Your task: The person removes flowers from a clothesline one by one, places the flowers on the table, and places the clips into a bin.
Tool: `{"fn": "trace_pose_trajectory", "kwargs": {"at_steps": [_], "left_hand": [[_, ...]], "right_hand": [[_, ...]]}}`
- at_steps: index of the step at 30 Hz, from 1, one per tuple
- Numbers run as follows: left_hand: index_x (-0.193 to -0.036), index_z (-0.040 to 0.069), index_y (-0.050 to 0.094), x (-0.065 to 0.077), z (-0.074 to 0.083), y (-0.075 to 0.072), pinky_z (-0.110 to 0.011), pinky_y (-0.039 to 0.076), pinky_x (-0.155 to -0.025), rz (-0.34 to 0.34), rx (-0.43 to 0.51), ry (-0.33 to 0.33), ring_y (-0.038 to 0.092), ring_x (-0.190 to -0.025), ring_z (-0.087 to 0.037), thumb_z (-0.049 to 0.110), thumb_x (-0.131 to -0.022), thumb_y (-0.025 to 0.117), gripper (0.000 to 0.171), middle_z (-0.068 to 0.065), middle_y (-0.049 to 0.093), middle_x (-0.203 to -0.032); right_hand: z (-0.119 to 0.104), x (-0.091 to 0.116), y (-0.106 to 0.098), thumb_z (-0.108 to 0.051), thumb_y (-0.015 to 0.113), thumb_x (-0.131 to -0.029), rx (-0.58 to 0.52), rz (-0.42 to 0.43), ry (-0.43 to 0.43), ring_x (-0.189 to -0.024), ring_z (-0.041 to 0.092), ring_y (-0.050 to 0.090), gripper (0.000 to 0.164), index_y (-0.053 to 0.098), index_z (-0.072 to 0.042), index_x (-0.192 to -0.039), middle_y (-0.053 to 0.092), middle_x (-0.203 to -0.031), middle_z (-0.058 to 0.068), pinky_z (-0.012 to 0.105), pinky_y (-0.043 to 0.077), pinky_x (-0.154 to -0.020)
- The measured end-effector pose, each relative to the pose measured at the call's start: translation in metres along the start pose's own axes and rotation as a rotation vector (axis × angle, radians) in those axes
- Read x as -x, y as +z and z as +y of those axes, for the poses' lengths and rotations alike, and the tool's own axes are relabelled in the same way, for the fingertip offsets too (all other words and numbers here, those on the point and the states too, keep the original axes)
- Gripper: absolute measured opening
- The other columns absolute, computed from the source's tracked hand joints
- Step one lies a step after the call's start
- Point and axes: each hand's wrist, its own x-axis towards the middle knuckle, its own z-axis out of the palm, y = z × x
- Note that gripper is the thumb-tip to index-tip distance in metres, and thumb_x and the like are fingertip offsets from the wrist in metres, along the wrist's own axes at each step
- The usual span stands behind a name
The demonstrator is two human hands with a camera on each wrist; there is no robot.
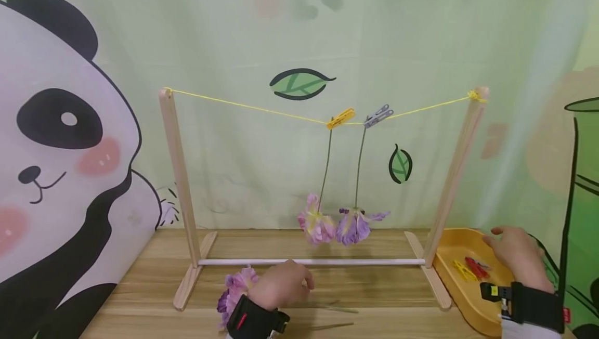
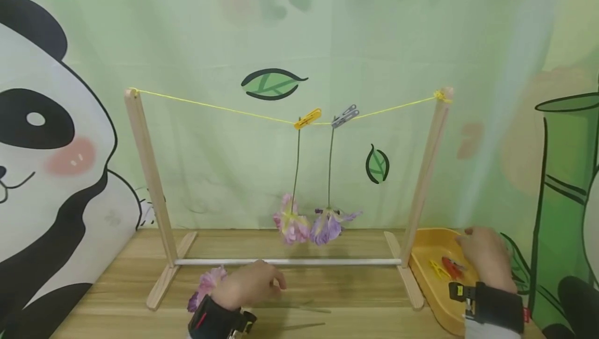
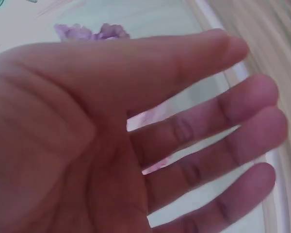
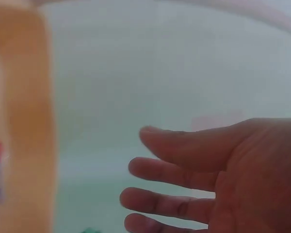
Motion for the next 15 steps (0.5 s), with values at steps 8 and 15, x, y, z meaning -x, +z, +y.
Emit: {"fn": "trace_pose_trajectory", "kwargs": {"at_steps": [8, 15], "left_hand": [[-0.113, 0.014, 0.077, -0.001, 0.001, -0.015, -0.029, 0.054, -0.075, 0.085, 0.115, 0.085, 0.066, -0.083, -0.009, 0.008, -0.099, 0.070, 0.017, -0.002, 0.075, -0.101], [-0.111, 0.017, 0.078, -0.005, 0.001, -0.020, -0.027, 0.052, -0.072, 0.214, 0.206, 0.122, 0.061, -0.081, -0.005, 0.007, -0.103, 0.064, 0.019, 0.001, 0.075, -0.104]], "right_hand": [[-0.027, 0.027, -0.019, -0.024, 0.047, -0.112, -0.096, 0.253, -0.198, -0.093, 0.051, 0.060, 0.046, 0.056, 0.016, -0.131, 0.059, -0.117, 0.041, 0.051, 0.048, -0.067], [-0.056, 0.050, -0.020, -0.018, 0.051, -0.111, -0.170, 0.420, -0.265, -0.094, 0.045, 0.056, 0.036, 0.060, 0.013, -0.128, 0.061, -0.113, 0.035, 0.047, 0.044, -0.070]]}}
